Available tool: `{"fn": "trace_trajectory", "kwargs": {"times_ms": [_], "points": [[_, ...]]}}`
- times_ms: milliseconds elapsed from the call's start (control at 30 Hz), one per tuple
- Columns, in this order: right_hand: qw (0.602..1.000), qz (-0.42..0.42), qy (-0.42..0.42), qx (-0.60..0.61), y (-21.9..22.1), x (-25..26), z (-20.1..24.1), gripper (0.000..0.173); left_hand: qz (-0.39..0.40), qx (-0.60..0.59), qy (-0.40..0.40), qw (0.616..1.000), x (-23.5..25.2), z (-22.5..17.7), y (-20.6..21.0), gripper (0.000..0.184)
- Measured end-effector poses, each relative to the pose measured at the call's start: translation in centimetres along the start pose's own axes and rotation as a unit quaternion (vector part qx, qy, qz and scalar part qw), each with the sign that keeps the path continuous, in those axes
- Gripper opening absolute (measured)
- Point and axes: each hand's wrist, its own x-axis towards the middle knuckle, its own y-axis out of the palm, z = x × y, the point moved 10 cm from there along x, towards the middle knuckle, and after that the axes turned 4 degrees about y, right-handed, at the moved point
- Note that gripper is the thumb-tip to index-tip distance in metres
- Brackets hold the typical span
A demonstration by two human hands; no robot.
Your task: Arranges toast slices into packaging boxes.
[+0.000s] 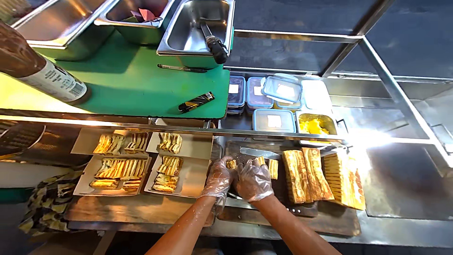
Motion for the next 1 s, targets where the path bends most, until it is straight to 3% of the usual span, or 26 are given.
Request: {"fn": "trace_trajectory", "kwargs": {"times_ms": [133,233,333,367,433,500,633,800,867,933,1000], "points": [[0.995,0.048,0.091,-0.006,2.5,-1.4,-1.0,0.063,-0.012,-0.025,-0.021,0.999,-1.0,1.1,-0.5,0.051],[0.987,0.053,0.154,0.004,3.2,-1.0,-2.5,0.054,-0.001,-0.010,-0.030,1.000,-1.9,0.8,-0.6,0.057],[0.971,0.024,0.208,0.115,2.7,-1.4,-3.6,0.045,-0.005,0.012,-0.023,1.000,-2.3,0.9,-0.8,0.058],[0.951,0.031,0.235,0.200,3.1,-1.7,-3.9,0.042,-0.001,0.024,-0.017,1.000,-2.3,0.9,-0.8,0.058],[0.873,0.042,0.290,0.391,5.4,-2.1,-4.6,0.032,0.008,0.042,0.005,0.999,-2.5,0.7,-0.7,0.060],[0.816,0.041,0.312,0.485,7.4,-2.1,-4.9,0.024,0.009,0.041,0.028,0.999,-2.6,0.4,-0.5,0.059],[0.884,0.082,0.306,0.343,6.6,-3.1,-4.9,0.038,0.003,0.048,0.050,0.998,-2.4,-0.2,-0.3,0.055],[0.936,0.069,0.241,0.247,5.2,-2.8,-3.7,0.039,0.036,0.047,0.020,0.998,-2.4,-0.3,0.4,0.061],[0.947,-0.008,0.215,0.237,4.0,-2.8,-3.8,0.035,0.032,0.047,0.015,0.998,-2.5,-0.5,0.2,0.059],[0.944,-0.182,0.168,0.219,1.1,-4.0,-5.0,0.027,0.011,0.040,0.024,0.999,-2.7,-0.5,-0.4,0.059],[0.939,-0.269,0.140,0.161,-1.5,-4.5,-6.7,0.029,-0.012,0.058,0.044,0.997,-3.1,-0.9,-0.9,0.067]]}}
